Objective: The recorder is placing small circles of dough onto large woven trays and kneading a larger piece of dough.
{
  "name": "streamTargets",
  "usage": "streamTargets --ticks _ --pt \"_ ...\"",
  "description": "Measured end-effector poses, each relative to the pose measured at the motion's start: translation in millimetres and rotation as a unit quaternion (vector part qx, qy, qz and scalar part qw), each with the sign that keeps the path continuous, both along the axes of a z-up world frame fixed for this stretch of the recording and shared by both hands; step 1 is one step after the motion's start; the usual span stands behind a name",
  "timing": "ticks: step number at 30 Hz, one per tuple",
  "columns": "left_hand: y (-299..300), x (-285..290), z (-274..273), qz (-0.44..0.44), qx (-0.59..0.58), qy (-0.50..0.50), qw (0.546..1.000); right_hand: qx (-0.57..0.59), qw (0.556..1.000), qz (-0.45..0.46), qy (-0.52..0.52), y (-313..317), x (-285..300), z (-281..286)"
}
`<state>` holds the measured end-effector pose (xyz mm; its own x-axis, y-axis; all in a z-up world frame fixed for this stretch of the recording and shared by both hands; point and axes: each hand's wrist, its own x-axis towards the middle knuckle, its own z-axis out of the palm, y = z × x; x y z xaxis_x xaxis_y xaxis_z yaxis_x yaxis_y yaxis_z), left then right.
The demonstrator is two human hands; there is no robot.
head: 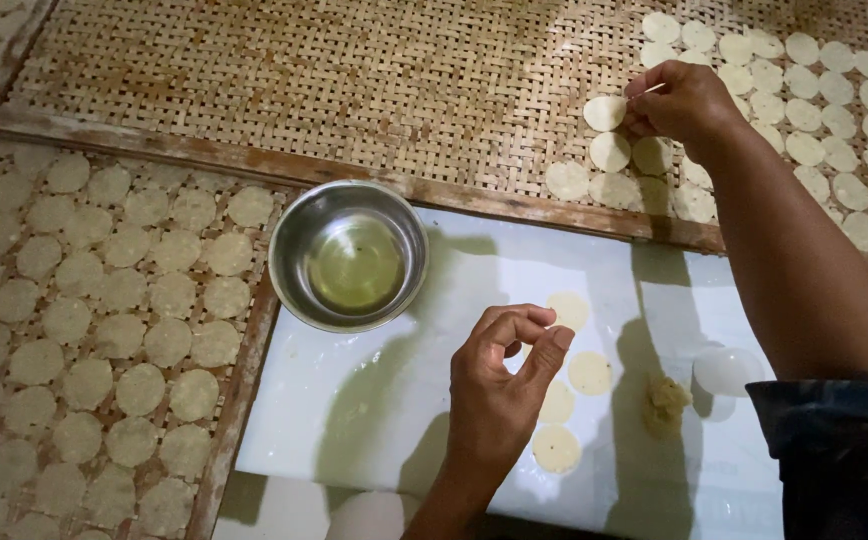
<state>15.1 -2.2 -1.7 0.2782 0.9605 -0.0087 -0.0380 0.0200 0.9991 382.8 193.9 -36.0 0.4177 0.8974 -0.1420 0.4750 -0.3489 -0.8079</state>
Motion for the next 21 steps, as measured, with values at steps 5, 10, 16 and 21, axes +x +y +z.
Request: streamTargets --ticks 5,10,16,21 --pt "-0.1 -0.2 0.0 -0.002 -0.004 0.003 1.000 -0.019 0.996 0.007 -0.084 -6.2 -12.8 10.9" --pt "-0.5 -1.6 1.4 -0.005 -0.004 -0.009 1.000 -0.047 0.980 0.035 -0.188 -1.8 -7.5 0.9" --pt "-0.6 -1.9 1.7 -0.003 -0.002 -0.007 1.000 -0.013 0.905 0.123 -0.407 6.3 5.8 -30.6" --pt "-0.2 -3.3 -0.1 -0.001 0.005 -0.012 1.000 -0.095 0.738 0.176 -0.645 -23.0 -45.3 12.8"
